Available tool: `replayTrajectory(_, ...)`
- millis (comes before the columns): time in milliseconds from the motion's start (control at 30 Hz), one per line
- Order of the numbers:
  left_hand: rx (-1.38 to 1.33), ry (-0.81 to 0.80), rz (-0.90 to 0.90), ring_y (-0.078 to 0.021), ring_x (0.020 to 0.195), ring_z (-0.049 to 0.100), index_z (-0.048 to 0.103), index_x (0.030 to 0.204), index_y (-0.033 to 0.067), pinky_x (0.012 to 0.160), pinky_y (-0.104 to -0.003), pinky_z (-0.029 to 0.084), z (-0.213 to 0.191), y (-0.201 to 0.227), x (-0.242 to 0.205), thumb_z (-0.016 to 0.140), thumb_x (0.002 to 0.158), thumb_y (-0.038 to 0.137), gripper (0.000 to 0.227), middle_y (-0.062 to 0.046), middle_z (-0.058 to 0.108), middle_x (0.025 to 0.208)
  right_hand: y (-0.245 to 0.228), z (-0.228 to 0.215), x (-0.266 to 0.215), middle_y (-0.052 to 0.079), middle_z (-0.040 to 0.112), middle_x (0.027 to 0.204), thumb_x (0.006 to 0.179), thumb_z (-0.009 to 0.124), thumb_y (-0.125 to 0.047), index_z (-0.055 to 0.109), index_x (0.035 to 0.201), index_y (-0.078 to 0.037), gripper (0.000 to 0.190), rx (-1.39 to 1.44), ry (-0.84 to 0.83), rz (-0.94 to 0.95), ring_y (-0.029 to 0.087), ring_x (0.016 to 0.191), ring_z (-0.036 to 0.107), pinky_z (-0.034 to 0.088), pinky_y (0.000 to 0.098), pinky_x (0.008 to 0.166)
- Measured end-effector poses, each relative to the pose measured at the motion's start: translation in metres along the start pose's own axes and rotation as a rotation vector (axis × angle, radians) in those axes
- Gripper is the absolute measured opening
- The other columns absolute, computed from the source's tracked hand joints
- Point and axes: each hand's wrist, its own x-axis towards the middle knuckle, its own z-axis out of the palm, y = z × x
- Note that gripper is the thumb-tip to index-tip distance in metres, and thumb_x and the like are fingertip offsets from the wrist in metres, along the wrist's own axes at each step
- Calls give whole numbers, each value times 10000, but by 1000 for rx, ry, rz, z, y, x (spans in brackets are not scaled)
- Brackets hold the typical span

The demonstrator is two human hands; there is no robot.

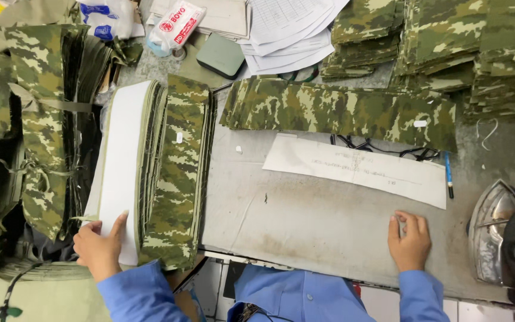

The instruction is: The person repeatedly places a small piece of camouflage fabric onto a white paper template on a workbench, irons it flat with an electric iron, and then removes it. This process is repeated multiple times with different pieces of fabric.

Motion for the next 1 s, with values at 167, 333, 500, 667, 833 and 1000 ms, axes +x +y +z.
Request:
replayTrajectory(167, 1, -214, -83, -289, 998, 455, 528, 1062, 64, 849, -474, 243, -19, -1, 25, 607, 647, 639, 713, -97, 511, 1100, -7, -2, -3, 103, 538, 940, 865, 583, -120, 632, 1006, -59, 162, 10, 20, 11, 223, 737, 537, 459, 335, 707)
replayTrajectory(333, -61, -208, -36, -313, 862, 454, 458, 780, 85, 806, -416, 240, -21, -8, 32, 570, 765, 566, 494, -111, 525, 872, -10, -4, -3, 95, 537, 943, 881, 577, -141, 631, 1020, -63, 168, -5, 14, 15, 220, 715, 520, 451, 346, 684)
replayTrajectory(500, -434, 66, 420, -169, 799, 542, 523, 1234, -20, 750, -325, 450, -80, 47, -43, 657, 847, 164, 449, -118, 610, 875, -7, -2, 0, 67, 549, 914, 833, 606, -132, 636, 957, -94, 133, 119, 10, 84, 169, 649, 520, 437, 306, 710)
replayTrajectory(667, -426, -834, 1092, -164, 641, 529, 581, 955, 82, 579, -262, 420, -79, 131, -142, 600, 765, 270, 269, -36, 596, 757, -144, -65, 12, 140, 410, 1185, 605, 690, -353, 441, 1166, -105, 662, 464, -124, -278, 240, 1010, 423, 377, 352, 856)
replayTrajectory(833, -521, -1515, 1831, -237, 408, 437, 504, 948, 76, 428, -304, 333, -74, 189, -188, 478, 882, 272, 208, -54, 506, 607, -166, -114, 19, 112, 590, 1122, 607, 556, -661, 271, 1280, -141, 897, 783, -679, -799, 303, 1242, 355, 14, 603, 1026)
replayTrajectory(1000, -196, -1210, 1534, -189, 556, 583, 584, 875, 97, 505, -278, 401, -17, 205, -175, 586, 798, 201, 129, -38, 629, 690, -61, -141, 29, -74, 686, 880, 674, 634, -441, 644, 887, -225, 303, 148, -715, -253, 104, 817, 636, 441, 259, 769)
